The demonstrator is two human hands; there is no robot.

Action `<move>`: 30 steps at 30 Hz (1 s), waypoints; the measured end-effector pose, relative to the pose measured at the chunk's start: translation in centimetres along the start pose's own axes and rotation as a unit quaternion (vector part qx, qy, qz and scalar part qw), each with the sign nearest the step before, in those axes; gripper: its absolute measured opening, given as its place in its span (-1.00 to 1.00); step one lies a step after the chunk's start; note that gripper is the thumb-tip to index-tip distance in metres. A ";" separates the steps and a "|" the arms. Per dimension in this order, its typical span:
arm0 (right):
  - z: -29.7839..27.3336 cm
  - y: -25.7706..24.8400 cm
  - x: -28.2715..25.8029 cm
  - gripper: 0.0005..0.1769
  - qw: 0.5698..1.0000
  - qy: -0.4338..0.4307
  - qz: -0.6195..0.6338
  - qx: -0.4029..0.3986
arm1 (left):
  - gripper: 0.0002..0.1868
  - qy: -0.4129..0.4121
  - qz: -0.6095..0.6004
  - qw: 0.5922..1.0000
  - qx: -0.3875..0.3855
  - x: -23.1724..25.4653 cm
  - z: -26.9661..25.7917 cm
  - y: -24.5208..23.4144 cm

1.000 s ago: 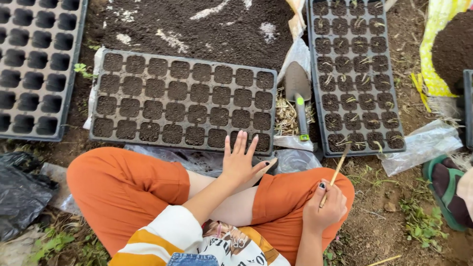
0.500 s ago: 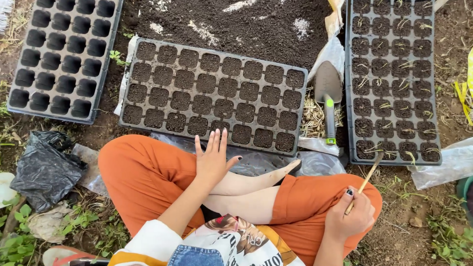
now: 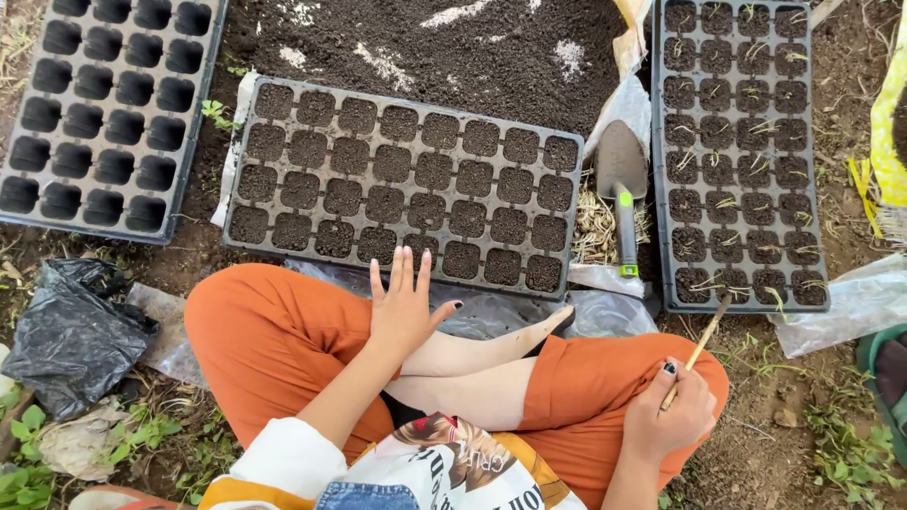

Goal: The person sits cross-legged on the ground and presses soil into a seedling tray with their hands. They then use a small wooden stick to poke holes in the soil cells of the tray.

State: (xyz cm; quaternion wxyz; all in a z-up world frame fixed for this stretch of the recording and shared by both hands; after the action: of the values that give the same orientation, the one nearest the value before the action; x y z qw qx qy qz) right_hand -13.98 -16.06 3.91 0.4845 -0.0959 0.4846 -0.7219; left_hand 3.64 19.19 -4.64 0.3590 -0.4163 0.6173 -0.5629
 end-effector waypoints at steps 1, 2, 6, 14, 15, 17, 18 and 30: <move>0.1 -0.2 0.0 -0.82 1.000 -0.001 -0.001 -0.001 | 0.09 -0.001 -0.002 1.000 -0.001 0.2 0.0 -0.6; 0.2 -0.2 -0.2 -0.80 1.000 -0.006 0.006 -0.001 | 0.10 -0.009 -0.016 0.999 -0.043 0.2 0.2 -1.1; 0.1 -0.1 -0.2 -0.75 1.000 -0.003 -0.012 0.001 | 0.06 -0.025 -0.013 1.000 0.000 -0.1 -0.3 -0.9; 0.1 -0.1 -0.3 -0.78 1.000 -0.003 -0.001 -0.003 | -0.01 -0.115 0.026 0.992 0.049 -0.5 -0.7 -2.1; 0.0 0.1 -0.2 -0.78 1.000 0.007 -0.007 -0.002 | 0.00 -0.140 0.040 0.988 0.041 -0.6 -0.7 -1.9; 0.3 -0.3 -0.5 -0.78 1.000 0.003 -0.001 -0.005 | -0.01 -0.146 0.024 0.988 0.050 -0.7 -0.6 -1.9; 0.4 -0.4 -0.7 -0.77 1.000 -0.001 0.005 -0.009 | -0.02 -0.152 0.008 0.987 0.058 -0.9 -0.5 -2.0; -0.1 0.0 0.1 -0.78 1.000 0.011 -0.016 -0.016 | 0.05 -0.105 0.006 0.990 0.092 -3.9 2.6 -1.1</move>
State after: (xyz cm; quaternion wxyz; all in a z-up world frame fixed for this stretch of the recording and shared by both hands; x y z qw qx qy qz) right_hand -14.05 -16.07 3.80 0.4662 -0.1030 0.4996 -0.7229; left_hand 7.67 21.70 -3.96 0.4617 -0.4352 0.5242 -0.5681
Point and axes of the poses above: each hand's wrist, its own z-axis towards the middle knuckle, its own y-axis out of the palm, x = y × z, the point moved 3 cm from there along z, towards the middle knuckle, and after that the axes turned 5 degrees about y, right-handed, at the moved point
